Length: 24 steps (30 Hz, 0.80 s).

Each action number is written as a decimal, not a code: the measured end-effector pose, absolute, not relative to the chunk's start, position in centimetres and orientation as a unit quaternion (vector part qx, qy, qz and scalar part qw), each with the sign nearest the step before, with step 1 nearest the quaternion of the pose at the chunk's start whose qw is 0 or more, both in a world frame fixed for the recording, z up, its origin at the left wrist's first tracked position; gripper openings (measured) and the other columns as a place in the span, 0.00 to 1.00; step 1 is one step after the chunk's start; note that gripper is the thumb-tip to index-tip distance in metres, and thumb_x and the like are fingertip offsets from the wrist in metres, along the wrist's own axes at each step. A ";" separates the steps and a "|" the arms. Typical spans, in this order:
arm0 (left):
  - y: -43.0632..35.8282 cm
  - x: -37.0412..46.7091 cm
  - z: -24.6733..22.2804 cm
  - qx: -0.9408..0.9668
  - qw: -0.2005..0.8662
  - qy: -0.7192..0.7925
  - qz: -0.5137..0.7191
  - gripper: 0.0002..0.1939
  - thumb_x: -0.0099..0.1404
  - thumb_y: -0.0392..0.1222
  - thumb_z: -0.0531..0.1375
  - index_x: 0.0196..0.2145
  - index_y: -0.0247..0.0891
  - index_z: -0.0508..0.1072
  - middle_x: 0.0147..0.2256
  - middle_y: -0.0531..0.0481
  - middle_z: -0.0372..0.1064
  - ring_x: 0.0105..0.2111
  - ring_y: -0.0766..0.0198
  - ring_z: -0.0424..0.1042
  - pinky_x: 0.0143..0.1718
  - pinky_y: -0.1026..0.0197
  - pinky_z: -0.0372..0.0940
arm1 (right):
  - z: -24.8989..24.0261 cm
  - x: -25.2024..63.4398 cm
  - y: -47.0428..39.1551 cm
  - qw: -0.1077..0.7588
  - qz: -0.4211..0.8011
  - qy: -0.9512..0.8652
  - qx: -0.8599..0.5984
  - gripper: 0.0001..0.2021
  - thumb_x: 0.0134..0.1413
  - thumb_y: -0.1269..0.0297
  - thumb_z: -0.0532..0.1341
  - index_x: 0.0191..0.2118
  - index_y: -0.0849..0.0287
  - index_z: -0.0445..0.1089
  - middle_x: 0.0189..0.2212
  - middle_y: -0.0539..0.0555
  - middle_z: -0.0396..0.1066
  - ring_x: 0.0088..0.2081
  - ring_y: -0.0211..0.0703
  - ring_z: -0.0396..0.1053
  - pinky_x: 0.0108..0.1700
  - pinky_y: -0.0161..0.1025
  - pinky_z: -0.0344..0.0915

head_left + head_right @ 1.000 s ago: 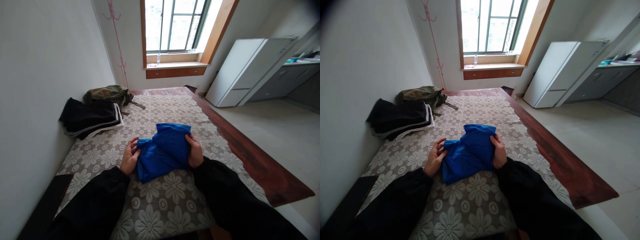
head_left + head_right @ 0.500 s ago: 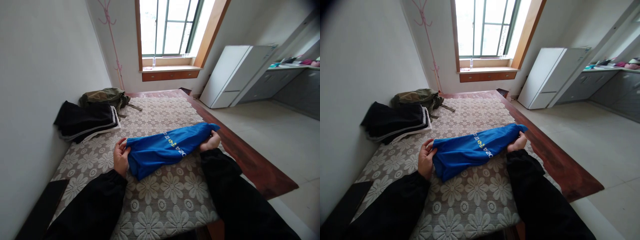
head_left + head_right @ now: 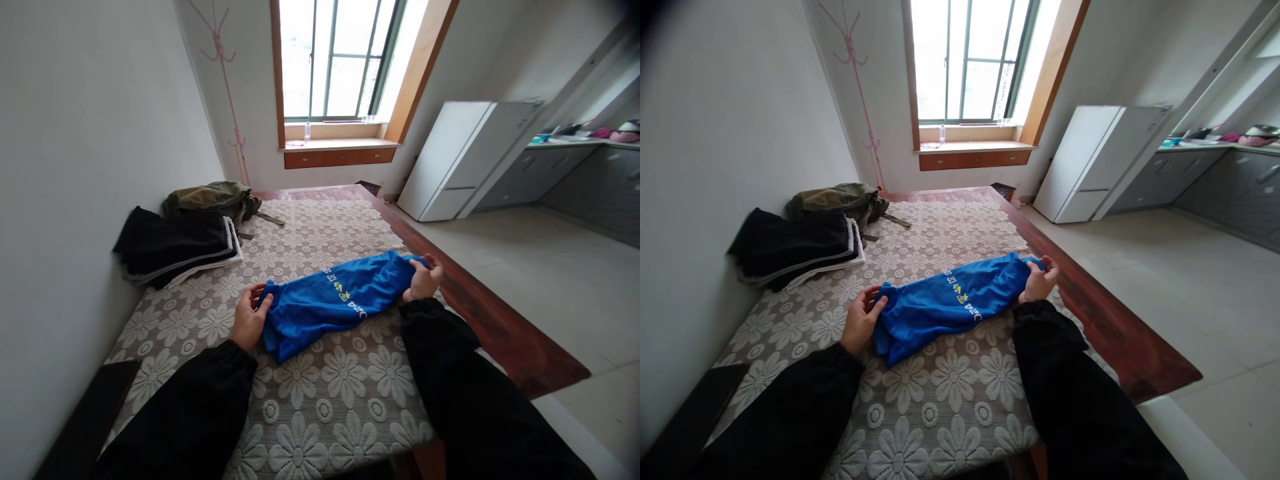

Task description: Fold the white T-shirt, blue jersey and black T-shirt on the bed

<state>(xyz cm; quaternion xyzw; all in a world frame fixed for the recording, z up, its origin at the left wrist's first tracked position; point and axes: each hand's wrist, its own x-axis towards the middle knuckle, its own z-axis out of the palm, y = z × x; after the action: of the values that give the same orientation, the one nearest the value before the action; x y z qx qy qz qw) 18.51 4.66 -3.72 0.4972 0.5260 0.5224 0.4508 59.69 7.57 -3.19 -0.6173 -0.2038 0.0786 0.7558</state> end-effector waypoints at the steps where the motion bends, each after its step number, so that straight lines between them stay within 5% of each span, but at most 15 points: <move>1: 4.8 18.4 -3.9 0.503 0.448 0.527 0.518 0.24 0.58 0.51 0.69 0.49 0.38 0.73 0.44 0.42 0.76 0.43 0.55 0.76 0.46 0.53 0.70 | -2.8 59.5 7.2 0.746 0.027 -0.222 -0.628 0.23 0.45 0.63 0.62 0.50 0.53 0.65 0.52 0.52 0.68 0.54 0.48 0.68 0.61 0.50 0.65; 6: 5.1 18.2 -4.6 0.510 0.448 0.525 0.514 0.24 0.57 0.48 0.69 0.49 0.37 0.73 0.41 0.44 0.77 0.39 0.57 0.77 0.43 0.55 0.70 | -2.1 58.3 6.1 0.568 -0.057 -0.488 -0.660 0.17 0.57 0.65 0.53 0.51 0.52 0.70 0.51 0.57 0.73 0.57 0.52 0.68 0.64 0.53 0.61; 13: 4.9 18.3 -4.5 0.518 0.460 0.514 0.506 0.18 0.58 0.52 0.68 0.40 0.37 0.78 0.35 0.46 0.77 0.32 0.60 0.74 0.34 0.60 0.68 | -2.7 57.6 10.4 0.123 0.037 -0.764 -0.632 0.36 0.46 0.76 0.54 0.64 0.51 0.66 0.59 0.58 0.72 0.62 0.58 0.65 0.65 0.63 0.54; 18: 5.3 18.7 -3.3 0.478 0.468 0.504 0.546 0.18 0.57 0.54 0.69 0.37 0.37 0.76 0.33 0.49 0.76 0.32 0.60 0.74 0.36 0.60 0.67 | -0.2 57.9 12.4 0.061 0.028 -0.782 -0.620 0.23 0.42 0.75 0.57 0.47 0.58 0.75 0.45 0.61 0.79 0.50 0.57 0.71 0.58 0.55 0.58; 24: 2.9 18.3 2.0 0.473 0.482 0.450 0.584 0.18 0.57 0.53 0.70 0.38 0.38 0.75 0.36 0.49 0.77 0.35 0.60 0.74 0.41 0.59 0.68 | 5.9 60.4 8.2 0.079 -0.026 -0.801 -0.593 0.05 0.46 0.71 0.57 0.31 0.56 0.67 0.36 0.60 0.75 0.42 0.53 0.68 0.50 0.47 0.60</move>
<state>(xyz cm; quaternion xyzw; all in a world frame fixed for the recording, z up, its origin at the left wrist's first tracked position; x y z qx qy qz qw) 18.34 2.95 1.96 0.4729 0.4505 0.5837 0.4824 60.39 8.24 5.92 -0.5930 -0.8008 -0.0262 0.0793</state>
